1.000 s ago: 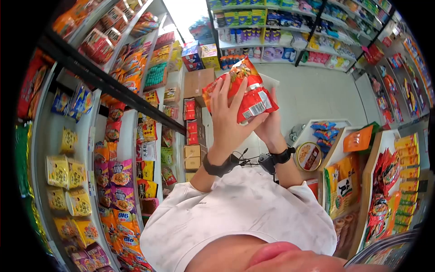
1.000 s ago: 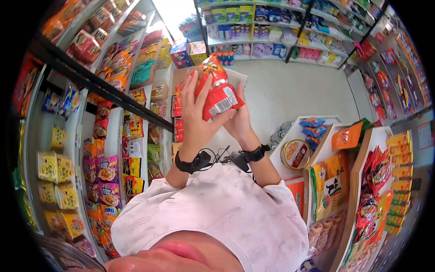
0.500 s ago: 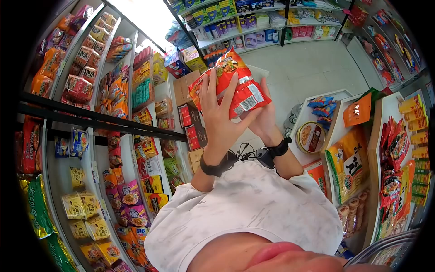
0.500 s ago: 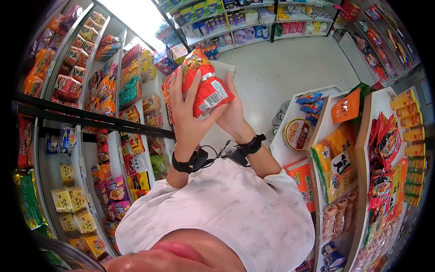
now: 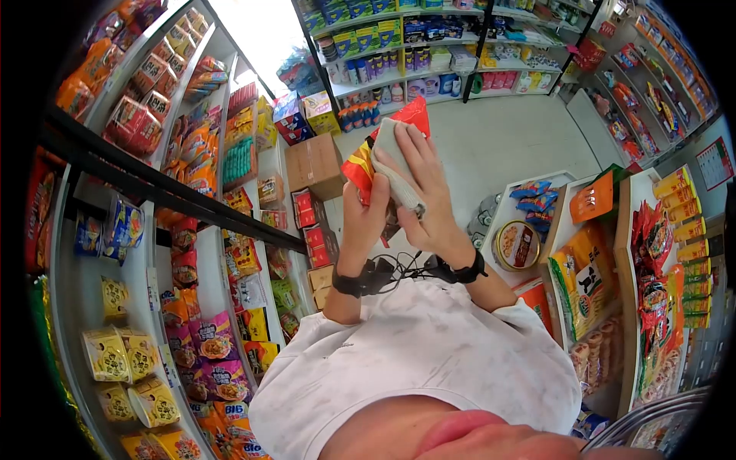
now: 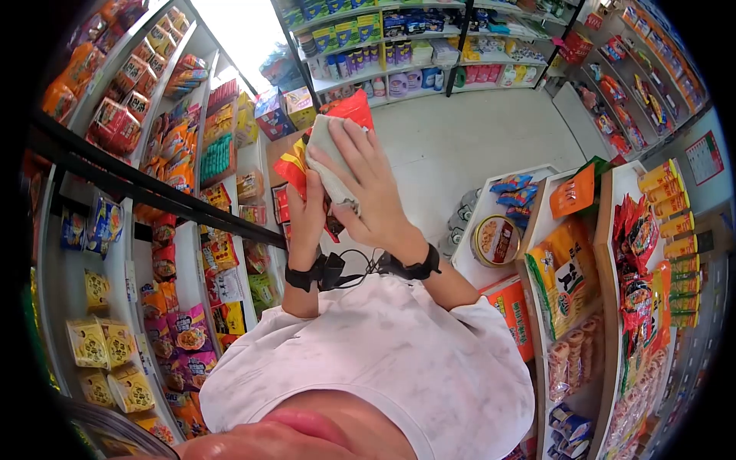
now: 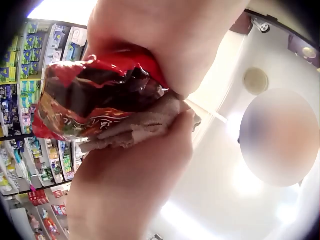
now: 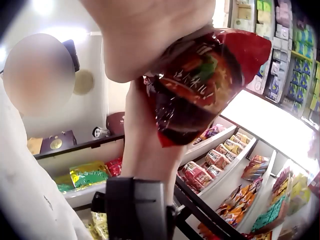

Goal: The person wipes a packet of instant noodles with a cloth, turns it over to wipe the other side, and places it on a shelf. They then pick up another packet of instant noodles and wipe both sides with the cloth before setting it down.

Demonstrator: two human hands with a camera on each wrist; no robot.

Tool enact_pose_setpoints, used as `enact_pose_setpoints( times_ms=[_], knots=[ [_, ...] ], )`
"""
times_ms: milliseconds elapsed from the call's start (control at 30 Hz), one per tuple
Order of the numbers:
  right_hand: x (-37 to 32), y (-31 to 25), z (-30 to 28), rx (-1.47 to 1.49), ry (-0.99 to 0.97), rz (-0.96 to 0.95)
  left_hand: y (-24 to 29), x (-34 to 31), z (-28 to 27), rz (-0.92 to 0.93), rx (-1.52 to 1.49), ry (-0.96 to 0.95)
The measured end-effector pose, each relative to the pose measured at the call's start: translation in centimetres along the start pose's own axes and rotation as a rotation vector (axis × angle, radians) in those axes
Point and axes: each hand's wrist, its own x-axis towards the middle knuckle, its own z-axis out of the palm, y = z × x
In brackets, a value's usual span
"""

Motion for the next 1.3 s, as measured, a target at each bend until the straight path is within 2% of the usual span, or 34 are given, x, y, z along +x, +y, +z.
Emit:
enact_pose_setpoints(
  times_ms=[67, 100, 167, 233, 267, 333, 467, 500, 600, 700, 767, 867, 900, 967, 1067, 1100, 1200, 1300],
  knots=[
    [0.9, 0.2, 0.3, -0.147, -0.021, -0.054, 0.9, -0.9, -1.4, -0.084, 0.016, -0.022],
    [0.9, 0.4, 1.0, 0.051, 0.024, 0.138, 1.1, -1.1, -2.3, -0.087, 0.105, -0.098],
    [0.5, 0.7, 2.2, 0.433, 0.121, 0.526, 1.8, -2.2, -2.8, 0.033, 0.065, -0.136],
    [0.5, -0.1, 1.2, 0.602, 0.106, 0.751, 1.5, -2.8, -5.0, -0.028, 0.122, -0.269],
    [0.5, -0.5, 0.8, 0.686, 0.102, 0.862, 1.5, -3.0, -5.4, -0.113, 0.008, -0.213],
    [-0.7, -0.9, 1.0, 0.767, 0.147, 0.952, 1.6, -3.2, -5.9, -0.290, -0.222, -0.104],
    [-4.0, -0.9, 1.7, 0.794, 0.177, 1.187, -0.6, -2.1, -6.7, -0.231, -0.098, -0.139],
    [-4.0, -2.0, 1.9, 0.740, 0.257, 1.201, -0.3, -2.1, -6.4, -0.224, -0.131, -0.147],
    [-5.1, -3.3, 1.9, 0.595, 0.532, 1.046, -0.7, -2.5, -5.5, -0.183, -0.173, -0.186],
    [-5.2, -4.9, 0.1, 0.480, 0.617, 0.942, -1.4, -3.3, -4.4, -0.280, -0.101, -0.307],
    [-5.3, -5.9, -0.4, 0.315, 0.657, 0.850, -0.9, -3.7, -3.2, -0.272, -0.118, -0.301],
    [-8.0, -5.9, -0.4, 0.215, 0.635, 0.823, 0.0, -4.3, -1.4, -0.252, -0.115, -0.220],
    [-10.1, -5.9, -0.3, 0.180, 0.519, 0.922, -0.5, -4.2, -1.0, -0.233, -0.122, -0.179],
    [-10.9, -7.1, -0.4, 0.221, 0.454, 0.903, -1.5, -3.9, -0.3, -0.173, -0.125, -0.107],
    [-12.4, -8.1, -3.1, 0.239, 0.284, 1.026, -2.1, -4.0, 1.8, -0.238, -0.348, -0.059],
    [-12.8, -8.3, -4.3, 0.235, 0.242, 1.059, -2.1, -4.3, 2.8, -0.201, -0.324, -0.095],
    [-15.5, -6.4, -8.3, 0.154, 0.318, 0.906, -1.2, -6.4, 7.3, -0.244, -0.378, -0.143],
    [-15.4, -7.9, -14.5, 0.266, 0.447, 1.335, 0.5, -8.5, 11.3, -0.263, -0.157, -0.387]
  ],
)
